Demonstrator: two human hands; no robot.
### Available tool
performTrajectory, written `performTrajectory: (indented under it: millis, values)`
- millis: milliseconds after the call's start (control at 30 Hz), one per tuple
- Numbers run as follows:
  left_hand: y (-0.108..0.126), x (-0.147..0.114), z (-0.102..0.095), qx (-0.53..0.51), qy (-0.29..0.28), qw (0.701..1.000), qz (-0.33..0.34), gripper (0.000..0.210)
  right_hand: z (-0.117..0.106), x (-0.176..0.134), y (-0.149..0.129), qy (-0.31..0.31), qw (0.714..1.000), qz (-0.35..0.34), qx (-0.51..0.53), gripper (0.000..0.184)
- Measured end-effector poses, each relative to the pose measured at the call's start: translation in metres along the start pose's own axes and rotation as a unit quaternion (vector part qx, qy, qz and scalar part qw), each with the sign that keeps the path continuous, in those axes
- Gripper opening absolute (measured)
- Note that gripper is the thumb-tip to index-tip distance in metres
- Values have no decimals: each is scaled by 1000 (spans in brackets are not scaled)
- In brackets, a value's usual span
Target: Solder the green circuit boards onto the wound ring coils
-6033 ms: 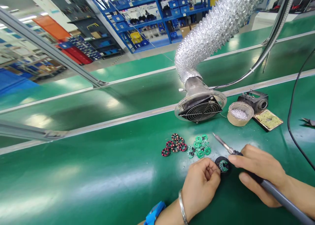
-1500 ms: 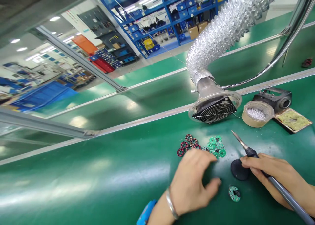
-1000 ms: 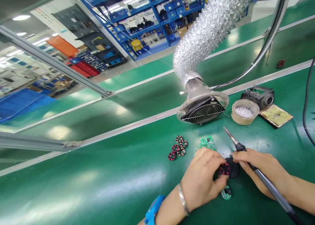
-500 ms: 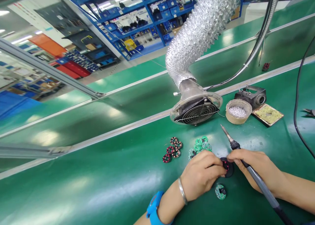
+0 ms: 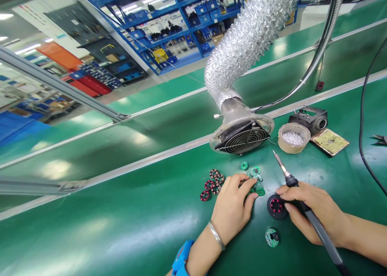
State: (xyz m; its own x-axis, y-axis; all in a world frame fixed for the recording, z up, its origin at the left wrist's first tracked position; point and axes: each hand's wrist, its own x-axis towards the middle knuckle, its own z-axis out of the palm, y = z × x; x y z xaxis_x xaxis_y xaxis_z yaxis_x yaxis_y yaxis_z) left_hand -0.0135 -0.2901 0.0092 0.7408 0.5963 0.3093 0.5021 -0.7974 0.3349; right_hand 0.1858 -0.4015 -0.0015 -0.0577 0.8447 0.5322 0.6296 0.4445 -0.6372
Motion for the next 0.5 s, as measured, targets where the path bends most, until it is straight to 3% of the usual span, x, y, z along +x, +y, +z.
performTrajectory:
  millis: [167,367,500]
  values:
    - [10,9,13,-24,15,999,39,23,1,6,10,15,999,2,-42,22]
    - [15,12,26,-40,82,993,69,14,4,11,21,-4,998,-15,-64,19]
    - [14,11,28,-34,75,994,67,13,6,12,23,3,997,-30,-65,18]
